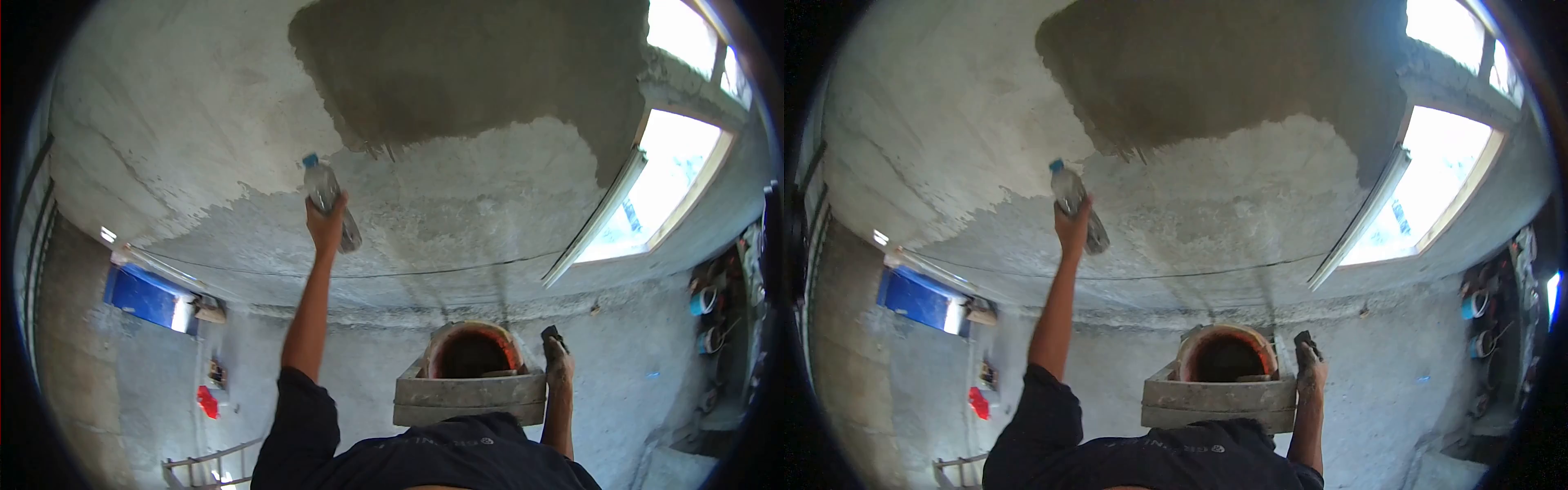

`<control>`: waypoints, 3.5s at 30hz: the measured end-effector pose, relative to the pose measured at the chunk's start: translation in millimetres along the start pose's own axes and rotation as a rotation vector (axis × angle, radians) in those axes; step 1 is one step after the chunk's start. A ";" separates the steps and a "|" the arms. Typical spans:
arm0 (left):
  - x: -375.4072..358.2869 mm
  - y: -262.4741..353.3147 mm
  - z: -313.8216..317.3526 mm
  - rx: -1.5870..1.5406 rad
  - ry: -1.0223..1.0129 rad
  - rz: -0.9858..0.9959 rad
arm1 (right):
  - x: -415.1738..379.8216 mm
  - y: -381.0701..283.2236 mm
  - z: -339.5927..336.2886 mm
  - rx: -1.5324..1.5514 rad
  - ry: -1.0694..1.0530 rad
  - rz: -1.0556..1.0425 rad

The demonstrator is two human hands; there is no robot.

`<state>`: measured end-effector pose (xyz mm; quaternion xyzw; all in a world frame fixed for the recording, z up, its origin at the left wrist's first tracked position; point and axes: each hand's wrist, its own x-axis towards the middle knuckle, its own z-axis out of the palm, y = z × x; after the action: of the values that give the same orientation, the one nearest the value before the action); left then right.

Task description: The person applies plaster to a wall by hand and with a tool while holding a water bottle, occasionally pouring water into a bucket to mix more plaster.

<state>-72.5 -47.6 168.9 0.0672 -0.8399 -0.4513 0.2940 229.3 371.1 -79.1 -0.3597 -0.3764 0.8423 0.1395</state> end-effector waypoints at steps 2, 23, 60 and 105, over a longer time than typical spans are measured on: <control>-50.1 -23.9 9.3 -0.097 0.127 -0.058 | 6.9 -16.7 17.9 0.016 0.007 0.187; -150.3 -86.5 79.6 -0.248 0.303 -0.536 | 95.0 2.1 592.8 -0.665 -0.545 -1.917; -154.2 -72.1 84.5 -0.338 0.137 -0.598 | 126.8 48.5 539.6 -0.908 -0.993 -1.869; -155.1 -81.2 89.1 -0.410 0.148 -0.620 | 94.9 -15.2 595.2 -0.918 -0.655 -2.193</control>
<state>-7.4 27.6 -0.5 0.2903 -0.6486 -0.6713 0.2108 -261.0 111.7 157.1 0.3586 -0.7573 0.1200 0.5324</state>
